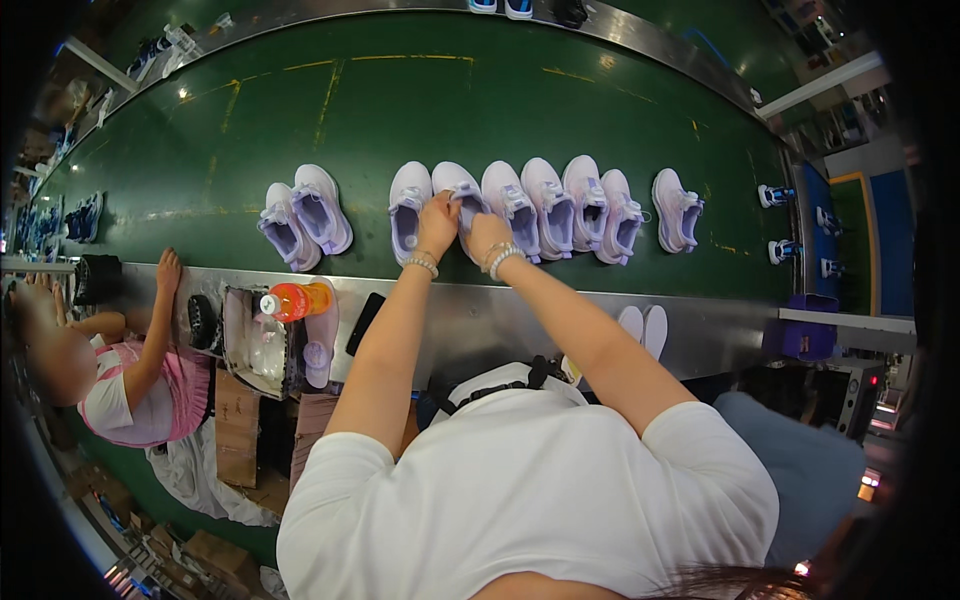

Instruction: The person inserts blue and white insoles into sneakers on a moving conveyor belt. They retrieve insoles from a nearby rack, place them into shoes, and occasionally adjust the shoes on the belt.

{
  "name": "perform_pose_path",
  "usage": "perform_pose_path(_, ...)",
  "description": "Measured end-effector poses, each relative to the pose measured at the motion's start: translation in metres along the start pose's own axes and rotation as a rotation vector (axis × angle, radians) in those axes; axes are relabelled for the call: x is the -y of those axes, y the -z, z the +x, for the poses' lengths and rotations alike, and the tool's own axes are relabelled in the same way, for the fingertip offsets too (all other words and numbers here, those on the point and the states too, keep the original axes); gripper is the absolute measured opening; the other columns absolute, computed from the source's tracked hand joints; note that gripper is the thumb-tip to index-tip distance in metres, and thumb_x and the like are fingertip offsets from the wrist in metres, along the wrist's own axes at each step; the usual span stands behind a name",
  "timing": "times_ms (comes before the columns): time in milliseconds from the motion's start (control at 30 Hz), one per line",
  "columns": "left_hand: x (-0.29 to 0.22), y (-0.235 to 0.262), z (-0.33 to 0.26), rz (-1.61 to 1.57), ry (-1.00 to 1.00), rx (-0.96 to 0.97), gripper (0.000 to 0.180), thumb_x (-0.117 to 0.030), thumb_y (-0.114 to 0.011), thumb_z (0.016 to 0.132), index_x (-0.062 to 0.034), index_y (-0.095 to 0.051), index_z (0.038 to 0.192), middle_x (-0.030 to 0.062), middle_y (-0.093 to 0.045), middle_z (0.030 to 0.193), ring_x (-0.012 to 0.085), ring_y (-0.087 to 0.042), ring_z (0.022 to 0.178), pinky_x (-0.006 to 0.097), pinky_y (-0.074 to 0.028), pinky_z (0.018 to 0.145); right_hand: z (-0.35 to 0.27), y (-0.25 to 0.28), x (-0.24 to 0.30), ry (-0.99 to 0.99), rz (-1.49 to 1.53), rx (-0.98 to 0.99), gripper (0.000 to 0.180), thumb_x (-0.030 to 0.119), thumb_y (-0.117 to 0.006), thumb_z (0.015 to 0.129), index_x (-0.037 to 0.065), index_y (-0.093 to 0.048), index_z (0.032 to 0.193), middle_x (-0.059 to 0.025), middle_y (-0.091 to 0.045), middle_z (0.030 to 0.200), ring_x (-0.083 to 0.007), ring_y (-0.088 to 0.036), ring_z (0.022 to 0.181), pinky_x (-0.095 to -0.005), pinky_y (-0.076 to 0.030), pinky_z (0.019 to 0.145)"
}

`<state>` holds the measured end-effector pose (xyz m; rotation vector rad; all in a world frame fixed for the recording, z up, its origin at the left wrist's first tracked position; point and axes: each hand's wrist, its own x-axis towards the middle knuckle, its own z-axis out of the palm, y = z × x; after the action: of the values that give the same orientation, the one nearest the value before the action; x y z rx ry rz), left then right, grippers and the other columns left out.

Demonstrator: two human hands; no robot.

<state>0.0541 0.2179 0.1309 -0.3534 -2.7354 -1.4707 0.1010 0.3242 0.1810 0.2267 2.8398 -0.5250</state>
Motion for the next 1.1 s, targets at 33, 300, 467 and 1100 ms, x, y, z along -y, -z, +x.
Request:
perform_pose_path(33,0.007,-0.003,-0.005,0.013,-0.086,-0.07,0.022,-0.008,-0.055,0.077,-0.0021,-0.056,0.098,0.0208,-0.058,0.094,0.0384,-0.055,0.088,0.041,-0.044,0.075,-0.002,-0.001,0.005,-0.036,-0.011,-0.021,0.02,0.018,-0.06,0.07,0.001,-0.065,0.078,-0.0219,-0.062,0.079,-0.0351,-0.062,0.076,-0.0397,-0.05,0.07)
perform_pose_path(300,0.019,-0.006,-0.004,-0.101,-0.103,-0.038,0.034,0.001,-0.053,0.07,-0.0018,-0.055,0.104,0.0171,-0.056,0.1,0.0349,-0.054,0.094,0.037,-0.043,0.083,0.005,0.016,-0.021,-0.109,0.269,-0.025,0.016,0.02,-0.065,0.065,0.004,-0.067,0.066,-0.017,-0.063,0.07,-0.0312,-0.062,0.072,-0.0374,-0.049,0.071)
perform_pose_path(467,0.015,0.0,0.003,-0.087,-0.062,0.062,0.035,0.0,-0.053,0.07,-0.0012,-0.055,0.105,0.0165,-0.054,0.105,0.0344,-0.052,0.097,0.036,-0.043,0.084,0.015,-0.013,-0.007,-0.011,0.06,-0.145,0.016,0.019,-0.06,0.07,0.003,-0.064,0.072,-0.0183,-0.062,0.075,-0.0319,-0.062,0.071,-0.0406,-0.05,0.066)
perform_pose_path(1100,0.014,-0.008,-0.002,-0.121,-0.019,0.008,0.03,-0.001,-0.048,0.073,-0.0005,-0.056,0.101,0.0176,-0.055,0.102,0.037,-0.052,0.094,0.037,-0.043,0.082,0.075,-0.095,-0.028,0.224,-0.185,-0.212,0.017,0.017,-0.05,0.076,0.005,-0.062,0.077,-0.0145,-0.063,0.077,-0.0278,-0.062,0.068,-0.0372,-0.05,0.061)
